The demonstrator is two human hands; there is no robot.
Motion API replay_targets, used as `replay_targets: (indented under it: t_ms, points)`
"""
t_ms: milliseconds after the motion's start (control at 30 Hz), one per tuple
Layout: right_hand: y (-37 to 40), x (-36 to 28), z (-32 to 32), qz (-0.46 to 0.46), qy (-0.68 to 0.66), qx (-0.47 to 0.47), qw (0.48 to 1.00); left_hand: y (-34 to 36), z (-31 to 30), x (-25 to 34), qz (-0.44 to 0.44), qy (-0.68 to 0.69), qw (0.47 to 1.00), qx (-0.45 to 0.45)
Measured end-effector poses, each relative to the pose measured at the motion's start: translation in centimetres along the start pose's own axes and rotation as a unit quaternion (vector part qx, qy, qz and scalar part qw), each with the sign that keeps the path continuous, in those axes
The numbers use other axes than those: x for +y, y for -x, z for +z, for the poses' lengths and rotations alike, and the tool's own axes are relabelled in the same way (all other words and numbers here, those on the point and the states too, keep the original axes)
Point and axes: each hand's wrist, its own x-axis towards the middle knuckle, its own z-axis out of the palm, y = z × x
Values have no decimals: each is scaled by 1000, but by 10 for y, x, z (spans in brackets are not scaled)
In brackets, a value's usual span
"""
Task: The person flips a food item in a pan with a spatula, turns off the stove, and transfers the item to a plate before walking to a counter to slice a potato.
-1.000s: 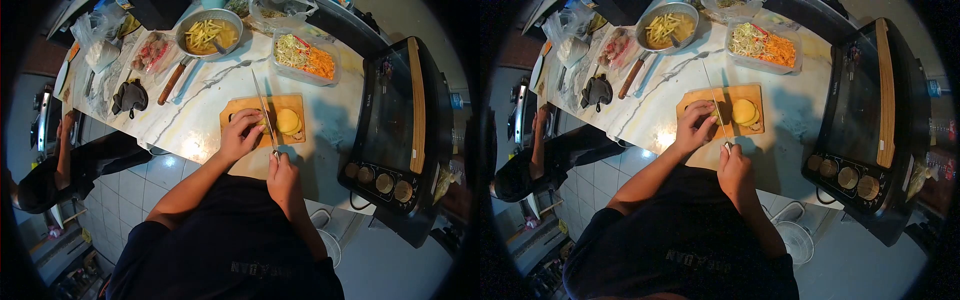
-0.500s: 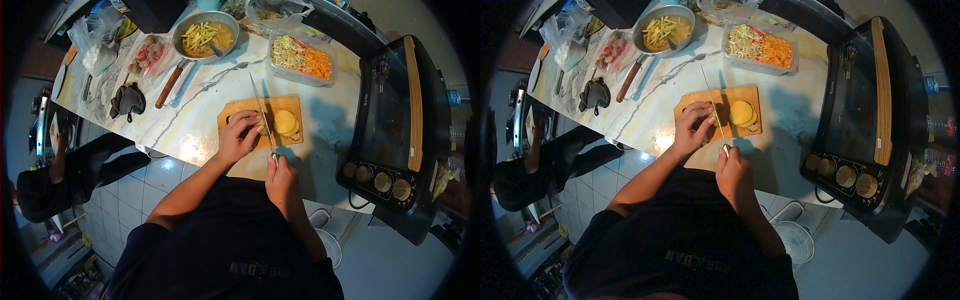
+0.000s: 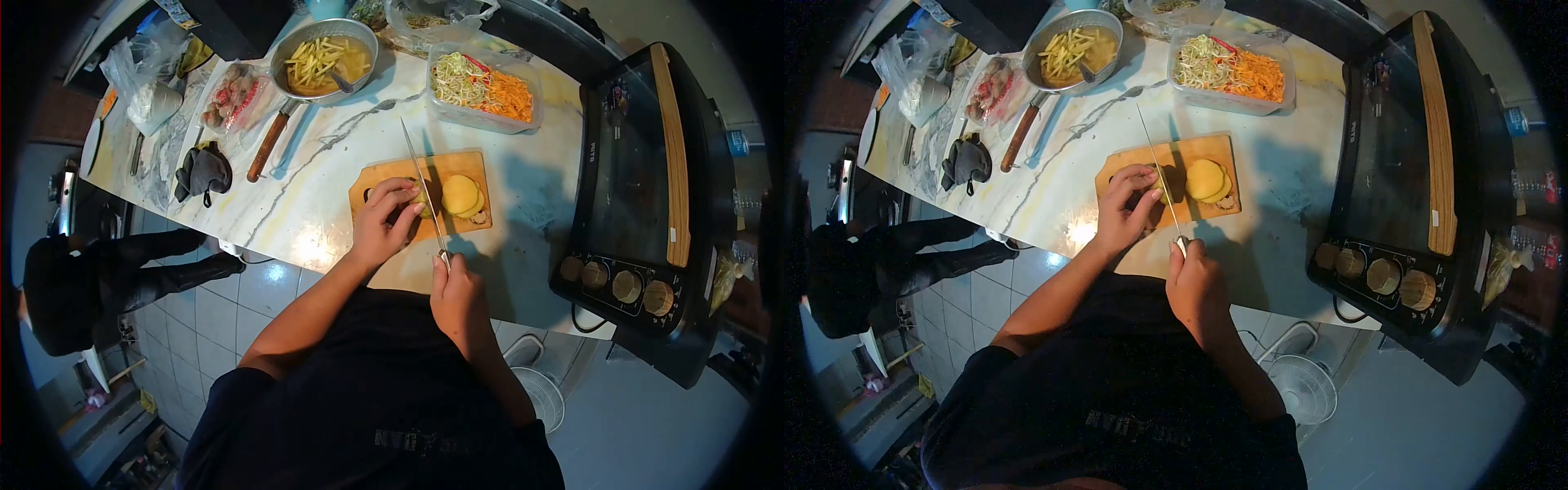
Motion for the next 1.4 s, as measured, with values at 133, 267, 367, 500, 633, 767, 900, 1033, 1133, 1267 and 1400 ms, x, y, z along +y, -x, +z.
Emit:
replay_targets:
  t_ms: [133, 267, 367, 500, 633, 767, 900, 1033, 1133, 1267, 1400]
  points:
    - [2, 1, 0, 0, -10, -5, 1000, 1, 1, -3, 8, 4, 1000, 13]
    - [4, -1, 0, 12, -2, -14, 1000, 2, 2, -2, -3, 14, 1000, 8]
    - [4, -3, -1, 11, -5, -20, 1000, 3, 3, -3, -21, 28, 999, 7]
    - [2, -4, -3, 14, -20, -21, 999, 2, 3, -5, -4, 22, 1000, 9]
    - [-1, -5, -6, 28, -3, -32, 999, 1, 2, -1, -16, 17, 1000, 0]
    - [-2, -6, -7, 41, -11, -43, 998, 0, 0, 0, -18, 17, 999, -21]
    - [-2, -6, -6, 48, -14, -43, 998, 1, 1, -3, -9, 1, 1000, -8]
    - [-5, -4, -3, 31, -8, -35, 999, 0, 3, -5, -10, 11, 1000, 6]
    - [-2, -3, -6, 29, -14, -37, 999, 0, 4, -3, -12, 13, 1000, 3]
    - [-2, -3, -4, 34, -9, -40, 999, 1, 3, -3, -6, -4, 1000, 0]
    - [-5, -1, -1, 31, -34, -35, 998, -1, 3, -1, -19, 12, 1000, 2]
